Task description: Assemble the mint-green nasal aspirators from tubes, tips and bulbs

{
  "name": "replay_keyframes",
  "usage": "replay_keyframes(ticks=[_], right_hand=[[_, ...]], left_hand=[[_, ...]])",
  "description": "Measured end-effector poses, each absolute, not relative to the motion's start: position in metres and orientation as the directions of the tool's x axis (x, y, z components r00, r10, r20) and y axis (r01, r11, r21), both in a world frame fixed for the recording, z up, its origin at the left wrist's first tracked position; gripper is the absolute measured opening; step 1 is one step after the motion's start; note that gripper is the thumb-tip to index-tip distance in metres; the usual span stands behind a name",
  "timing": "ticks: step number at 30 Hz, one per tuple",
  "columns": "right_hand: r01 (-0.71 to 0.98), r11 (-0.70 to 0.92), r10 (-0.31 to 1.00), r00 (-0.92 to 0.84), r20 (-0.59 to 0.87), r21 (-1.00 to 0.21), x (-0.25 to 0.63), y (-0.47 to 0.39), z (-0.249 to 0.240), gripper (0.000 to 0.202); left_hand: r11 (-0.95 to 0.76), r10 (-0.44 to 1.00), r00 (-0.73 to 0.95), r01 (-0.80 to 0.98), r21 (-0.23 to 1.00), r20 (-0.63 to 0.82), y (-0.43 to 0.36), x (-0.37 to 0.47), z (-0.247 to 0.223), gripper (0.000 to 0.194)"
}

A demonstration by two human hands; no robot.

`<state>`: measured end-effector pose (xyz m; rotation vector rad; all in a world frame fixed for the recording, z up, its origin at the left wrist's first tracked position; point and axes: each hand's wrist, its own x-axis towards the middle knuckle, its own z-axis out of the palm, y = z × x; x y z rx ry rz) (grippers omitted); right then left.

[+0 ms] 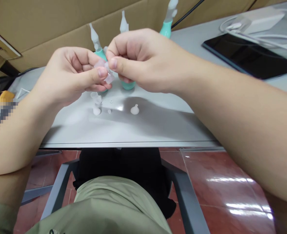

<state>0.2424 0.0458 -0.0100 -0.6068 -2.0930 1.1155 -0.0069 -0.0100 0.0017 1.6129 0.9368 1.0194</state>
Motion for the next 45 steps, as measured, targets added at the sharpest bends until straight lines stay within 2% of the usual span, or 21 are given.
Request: replay_keyframes(ticks=[5, 9, 13, 17, 20, 25, 33, 38, 41, 45], right_hand=[[0.091, 0.510, 0.683, -0.648, 0.338, -0.855, 0.243, 0.042, -0.010, 0.025], [0.121, 0.625, 0.698, -0.530, 0.482, -0.771, 0.244, 0.035, -0.007, 0.024], [0.183, 0.671, 0.710, -0.440, 0.550, -0.719, 0.241, 0.027, -0.006, 0.028], [0.194, 0.616, 0.753, -0.431, 0.498, -0.763, 0.239, 0.026, -0.009, 0.029], [0.199, 0.586, 0.745, -0.513, 0.426, -0.785, 0.241, 0.029, -0.008, 0.031], [0.089, 0.500, 0.694, -0.636, 0.337, -0.861, 0.245, 0.036, -0.002, 0.019], [0.040, 0.466, 0.650, -0.693, 0.312, -0.884, 0.244, 0.036, 0.001, 0.037], [0.020, 0.344, 0.645, -0.732, 0.220, -0.939, 0.242, 0.037, 0.004, 0.040], [0.023, 0.291, 0.648, -0.740, 0.179, -0.956, 0.240, 0.036, 0.004, 0.040], [0.023, 0.361, 0.724, -0.637, 0.265, -0.932, 0.238, 0.029, 0.004, 0.042]], left_hand=[[-0.247, 0.910, 0.356, 0.048, 0.968, 0.215, -0.011, -0.004, 0.001, 0.024], [-0.209, 0.941, 0.279, 0.031, 0.977, 0.192, -0.014, 0.003, 0.003, 0.035], [-0.221, 0.953, 0.218, 0.030, 0.975, 0.209, -0.018, 0.009, 0.008, 0.029], [-0.179, 0.964, 0.213, 0.070, 0.981, 0.160, -0.021, 0.010, 0.011, 0.023], [-0.197, 0.954, 0.235, 0.036, 0.980, 0.184, -0.020, 0.008, 0.010, 0.024], [-0.166, 0.944, 0.299, 0.067, 0.984, 0.139, -0.018, 0.002, 0.011, 0.023], [-0.170, 0.932, 0.337, 0.088, 0.982, 0.132, -0.019, 0.000, 0.008, 0.022], [-0.203, 0.934, 0.318, 0.093, 0.975, 0.164, -0.017, 0.001, 0.007, 0.039], [-0.189, 0.930, 0.340, 0.111, 0.976, 0.141, -0.015, 0.000, 0.008, 0.036], [-0.271, 0.922, 0.314, 0.111, 0.956, 0.225, -0.010, 0.002, -0.001, 0.042]])
